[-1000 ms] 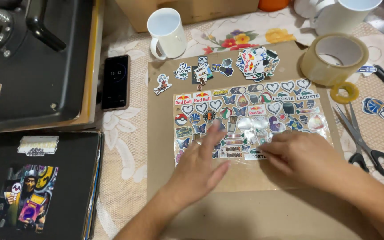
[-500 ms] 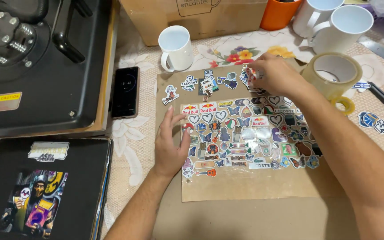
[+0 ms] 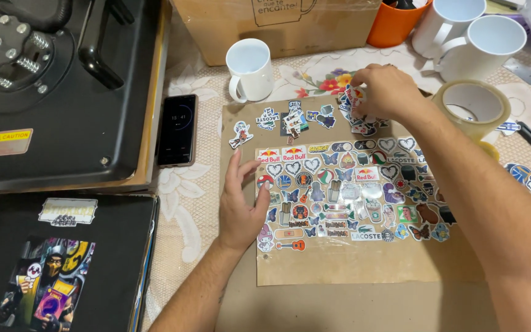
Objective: The person sorts through a large collection of stickers on a table, peeling them from a sheet and arranging them into piles. They use scissors to cut a piece of tape and place it on the sticker sheet.
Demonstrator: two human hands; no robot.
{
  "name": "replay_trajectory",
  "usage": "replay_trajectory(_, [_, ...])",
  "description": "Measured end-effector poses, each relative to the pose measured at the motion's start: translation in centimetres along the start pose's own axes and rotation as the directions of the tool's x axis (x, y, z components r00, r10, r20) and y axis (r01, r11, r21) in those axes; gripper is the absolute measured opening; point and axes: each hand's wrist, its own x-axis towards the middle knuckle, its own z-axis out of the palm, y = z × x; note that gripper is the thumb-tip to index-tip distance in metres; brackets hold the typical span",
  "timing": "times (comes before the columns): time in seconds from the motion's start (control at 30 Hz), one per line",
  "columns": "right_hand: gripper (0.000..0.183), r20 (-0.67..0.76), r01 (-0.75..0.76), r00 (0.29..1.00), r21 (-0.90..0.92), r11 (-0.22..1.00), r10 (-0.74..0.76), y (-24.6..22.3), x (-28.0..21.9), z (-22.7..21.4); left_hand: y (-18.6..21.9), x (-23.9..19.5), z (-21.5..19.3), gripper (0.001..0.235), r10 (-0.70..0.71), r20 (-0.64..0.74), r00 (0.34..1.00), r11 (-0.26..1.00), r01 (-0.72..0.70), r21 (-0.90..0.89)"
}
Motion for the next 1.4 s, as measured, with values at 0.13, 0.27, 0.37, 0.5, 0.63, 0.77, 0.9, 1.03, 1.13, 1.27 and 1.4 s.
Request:
replay_trajectory(0.13, [0.048,-0.042,-0.06,0.997,0.088,0.994,0.063,-0.5,-0.9,-0.6,0.3,0.2,0.1,0.074,-0.006,0.012,1.0,1.0,0.006,-0.004])
replay_trajectory(0.27, [0.044,-0.062,-0.064,0.995,0.221,0.973,0.079,0.7,-0.8,0.5,0.2,0.2,0.1,0.075,-0.01,0.017,1.0,1.0,0.01,-0.001])
replay_trajectory(0.37, [0.033,-0.117,-0.043,0.989,0.34,0.939,0.088,2.2,0.2,1.6,0.2,0.2,0.1,0.075,-0.021,0.014,1.0,1.0,0.021,-0.004])
replay_trajectory(0.5, [0.025,-0.001,-0.166,0.969,0.741,0.651,0.249,0.6,-1.5,-1.5,0.0,0.0,0.2,0.071,0.019,-0.032,0.999,0.996,-0.022,-0.084])
replay_trajectory(0.63, [0.022,0.18,-0.241,0.951,0.941,0.239,0.25,-1.7,-6.1,-4.3,0.1,-0.1,0.0,0.068,0.077,-0.069,0.995,0.992,-0.083,-0.093])
replay_trajectory(0.77, [0.02,0.165,-0.174,0.982,0.98,0.096,0.091,-2.5,-13.7,-1.3,2.7,-0.3,0.1,0.065,0.029,-0.071,0.997,0.995,-0.036,-0.093])
replay_trajectory(0.9, [0.021,0.353,-0.349,0.929,0.935,-0.058,0.107,-5.5,-20.4,-0.8,6.7,-0.7,1.5,0.065,-0.215,0.252,0.944,0.861,0.305,-0.406])
replay_trajectory(1.03, [0.021,0.324,-0.32,0.941,0.946,-0.058,0.096,-5.2,-24.2,2.2,9.5,-1.5,3.5,0.078,-0.296,0.517,0.803,0.646,0.567,-0.511])
replay_trajectory(1.13, [0.014,0.278,-0.28,0.956,0.96,0.017,0.098,-5.4,-25.0,3.0,9.8,-2.3,4.4,0.065,-0.363,0.511,0.779,0.589,0.617,-0.522])
replay_trajectory(1.27, [0.01,0.211,-0.222,0.97,0.971,0.091,0.117,-5.9,-25.1,3.4,9.1,-2.8,5.1,0.067,-0.425,0.507,0.75,0.464,0.661,-0.59])
replay_trajectory(1.4, [0.016,0.174,-0.191,0.973,0.976,0.106,0.153,-4.8,-25.1,5.4,7.6,-3.7,6.1,0.074,-0.434,0.486,0.759,0.484,0.651,-0.585])
